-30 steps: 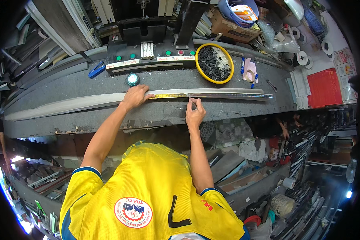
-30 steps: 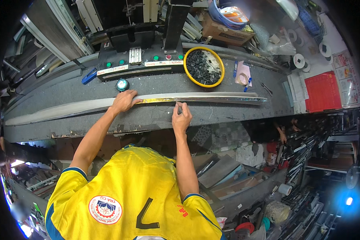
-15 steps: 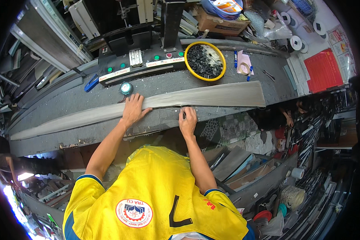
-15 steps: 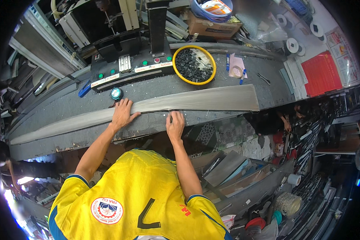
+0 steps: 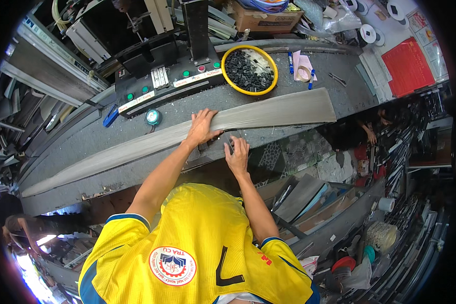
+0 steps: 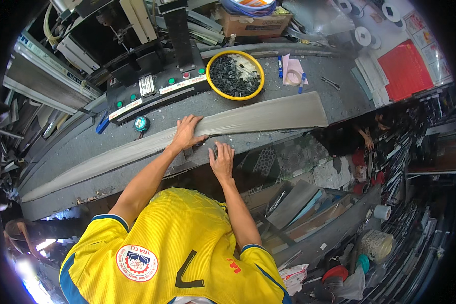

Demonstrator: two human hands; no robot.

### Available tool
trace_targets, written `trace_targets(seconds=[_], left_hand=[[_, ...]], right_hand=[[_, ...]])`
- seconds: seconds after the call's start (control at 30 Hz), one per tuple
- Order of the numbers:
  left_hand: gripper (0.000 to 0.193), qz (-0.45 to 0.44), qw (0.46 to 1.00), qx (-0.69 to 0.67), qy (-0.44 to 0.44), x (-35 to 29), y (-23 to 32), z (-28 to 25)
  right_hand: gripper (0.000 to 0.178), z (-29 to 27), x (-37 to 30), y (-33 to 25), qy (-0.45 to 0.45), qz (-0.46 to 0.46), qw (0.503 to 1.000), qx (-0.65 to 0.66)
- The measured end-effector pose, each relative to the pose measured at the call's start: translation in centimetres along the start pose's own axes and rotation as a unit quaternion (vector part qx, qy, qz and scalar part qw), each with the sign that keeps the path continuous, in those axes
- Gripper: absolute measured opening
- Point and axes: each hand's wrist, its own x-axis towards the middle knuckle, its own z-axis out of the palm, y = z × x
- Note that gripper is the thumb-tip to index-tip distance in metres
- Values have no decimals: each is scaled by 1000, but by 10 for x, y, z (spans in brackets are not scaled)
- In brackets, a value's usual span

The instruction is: The person assembles small black plastic clips onto a long metal frame using both hands. They repeatedly pick clips from a yellow bowl, align them with slots on the frame, and press them into place. The person occasionally repositions the frame on the workbench to continue the assembly.

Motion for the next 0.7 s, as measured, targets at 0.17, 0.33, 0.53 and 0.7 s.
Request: trace_targets(seconds=[0.17, 0.33, 0.53, 0.7], left_hand=[[69, 0, 999, -29, 20, 3, -4, 6], [63, -4, 999, -38, 21, 2, -6, 8], [64, -7, 999, -31, 22, 3, -9, 7], [65, -5, 999, -39, 24, 3, -8, 7]], right_hand=[[48, -34, -21, -19, -62, 132, 963, 228], [25, -49, -10, -34, 25, 167, 956, 238], [13, -54, -12, -25, -53, 272, 943, 183], [12, -40, -26, -11, -88, 226, 969, 56]])
